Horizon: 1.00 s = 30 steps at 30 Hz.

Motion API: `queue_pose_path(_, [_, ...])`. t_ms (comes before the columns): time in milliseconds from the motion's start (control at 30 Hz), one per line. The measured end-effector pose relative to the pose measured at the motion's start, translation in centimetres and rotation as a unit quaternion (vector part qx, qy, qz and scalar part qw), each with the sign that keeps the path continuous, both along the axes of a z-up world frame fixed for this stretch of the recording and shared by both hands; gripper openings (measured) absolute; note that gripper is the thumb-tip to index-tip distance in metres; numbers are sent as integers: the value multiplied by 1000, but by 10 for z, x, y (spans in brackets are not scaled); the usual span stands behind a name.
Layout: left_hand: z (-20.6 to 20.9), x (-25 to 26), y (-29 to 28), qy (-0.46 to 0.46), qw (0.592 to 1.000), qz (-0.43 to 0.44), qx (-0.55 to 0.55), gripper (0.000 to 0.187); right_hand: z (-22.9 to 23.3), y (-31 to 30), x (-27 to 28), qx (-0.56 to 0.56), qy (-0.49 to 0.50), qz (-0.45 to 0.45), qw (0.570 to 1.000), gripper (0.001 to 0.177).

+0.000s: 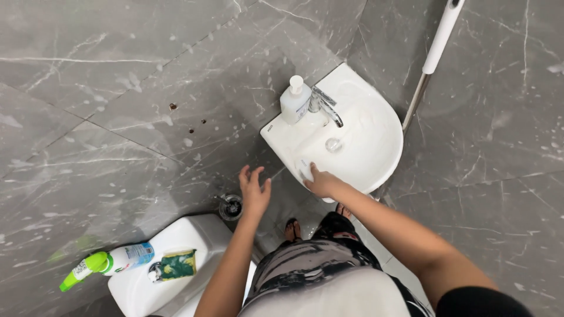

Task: Cleaning a bathroom sink and faucet using a handheld brush and detergent.

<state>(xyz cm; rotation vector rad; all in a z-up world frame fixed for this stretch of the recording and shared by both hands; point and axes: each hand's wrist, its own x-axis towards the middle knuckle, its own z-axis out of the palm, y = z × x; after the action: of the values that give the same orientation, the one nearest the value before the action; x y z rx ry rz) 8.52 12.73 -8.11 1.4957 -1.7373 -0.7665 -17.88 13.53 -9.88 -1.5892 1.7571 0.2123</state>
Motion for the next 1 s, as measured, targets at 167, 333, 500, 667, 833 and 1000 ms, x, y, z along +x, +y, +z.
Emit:
queue_pose_path(167, [-11, -14, 13, 10, 1000, -1, 29, 42, 27, 53, -76, 102, 93, 22, 990, 83])
queue_pose_path(333, [-12, -19, 44, 6, 999, 27, 19, 41, -41, 57, -138, 71, -14, 42, 996, 74])
queue_pose_path(500, [-7, -44, 85, 17, 996, 83, 8, 41, -28, 47, -84, 8, -117, 25, 993, 80])
queue_pose_path(667, [-32, -70, 155, 7, 987, 161, 12, 39, 23, 97, -212, 10, 51, 18, 998, 86])
queue_pose_path(833, [-37, -120, 238, 43, 973, 218, 64, 40, -31, 118, -198, -65, 8, 16, 998, 87])
queue_pose_path(1000, [-49, -152, 290, 32, 970, 237, 33, 37, -3, 147, -127, -123, -39, 38, 991, 88])
